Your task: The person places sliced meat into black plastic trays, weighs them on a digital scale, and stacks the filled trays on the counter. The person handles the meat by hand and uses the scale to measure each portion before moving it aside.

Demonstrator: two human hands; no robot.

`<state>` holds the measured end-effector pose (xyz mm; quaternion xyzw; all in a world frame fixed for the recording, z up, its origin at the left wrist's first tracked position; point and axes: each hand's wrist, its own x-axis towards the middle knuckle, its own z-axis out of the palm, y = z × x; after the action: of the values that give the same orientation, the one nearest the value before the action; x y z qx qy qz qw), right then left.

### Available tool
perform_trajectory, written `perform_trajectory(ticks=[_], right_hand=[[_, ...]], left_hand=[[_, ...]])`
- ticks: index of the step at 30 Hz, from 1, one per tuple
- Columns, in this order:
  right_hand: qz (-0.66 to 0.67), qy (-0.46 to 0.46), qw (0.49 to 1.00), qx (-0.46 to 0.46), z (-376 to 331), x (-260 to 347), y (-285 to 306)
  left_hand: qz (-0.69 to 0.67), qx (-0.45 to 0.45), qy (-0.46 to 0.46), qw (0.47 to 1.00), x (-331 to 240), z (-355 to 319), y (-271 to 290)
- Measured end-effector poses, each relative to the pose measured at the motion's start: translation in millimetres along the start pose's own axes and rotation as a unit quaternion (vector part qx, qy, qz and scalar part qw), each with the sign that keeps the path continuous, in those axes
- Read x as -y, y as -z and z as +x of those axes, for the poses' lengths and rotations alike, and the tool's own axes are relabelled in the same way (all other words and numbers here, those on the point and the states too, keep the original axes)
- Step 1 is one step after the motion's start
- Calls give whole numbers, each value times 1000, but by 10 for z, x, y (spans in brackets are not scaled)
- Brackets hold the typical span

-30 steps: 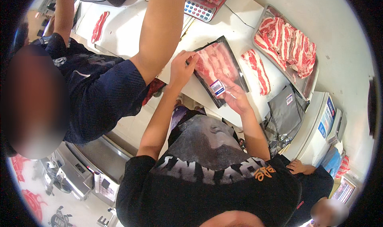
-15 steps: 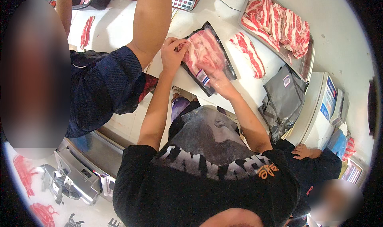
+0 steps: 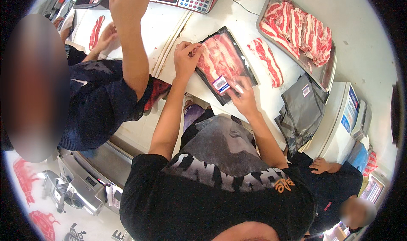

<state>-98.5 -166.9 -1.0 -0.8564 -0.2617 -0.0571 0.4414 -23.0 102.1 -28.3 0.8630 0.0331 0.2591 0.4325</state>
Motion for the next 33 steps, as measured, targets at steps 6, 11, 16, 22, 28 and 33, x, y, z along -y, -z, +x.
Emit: perform_trajectory(ticks=[6,11,16,22,28,33], right_hand=[[-108,93,977,158,312,-33,50],[-91,61,982,155,467,1,-42],[-145,104,967,180,514,-68,-73],[-39,40,982,183,335,-72,-13],[43,0,996,80,-177,-253,680],[-84,-154,972,-160,229,-526,1151]], left_hand=[[-3,-8,-22,1000,9,17,10],[-13,12,12,1000,-84,6,60],[5,-17,-15,1000,-86,11,31],[-15,3,-7,1000,-10,-1,7],[-43,-17,17,999,-83,-15,102],[-33,-9,13,999,-106,-4,68]])
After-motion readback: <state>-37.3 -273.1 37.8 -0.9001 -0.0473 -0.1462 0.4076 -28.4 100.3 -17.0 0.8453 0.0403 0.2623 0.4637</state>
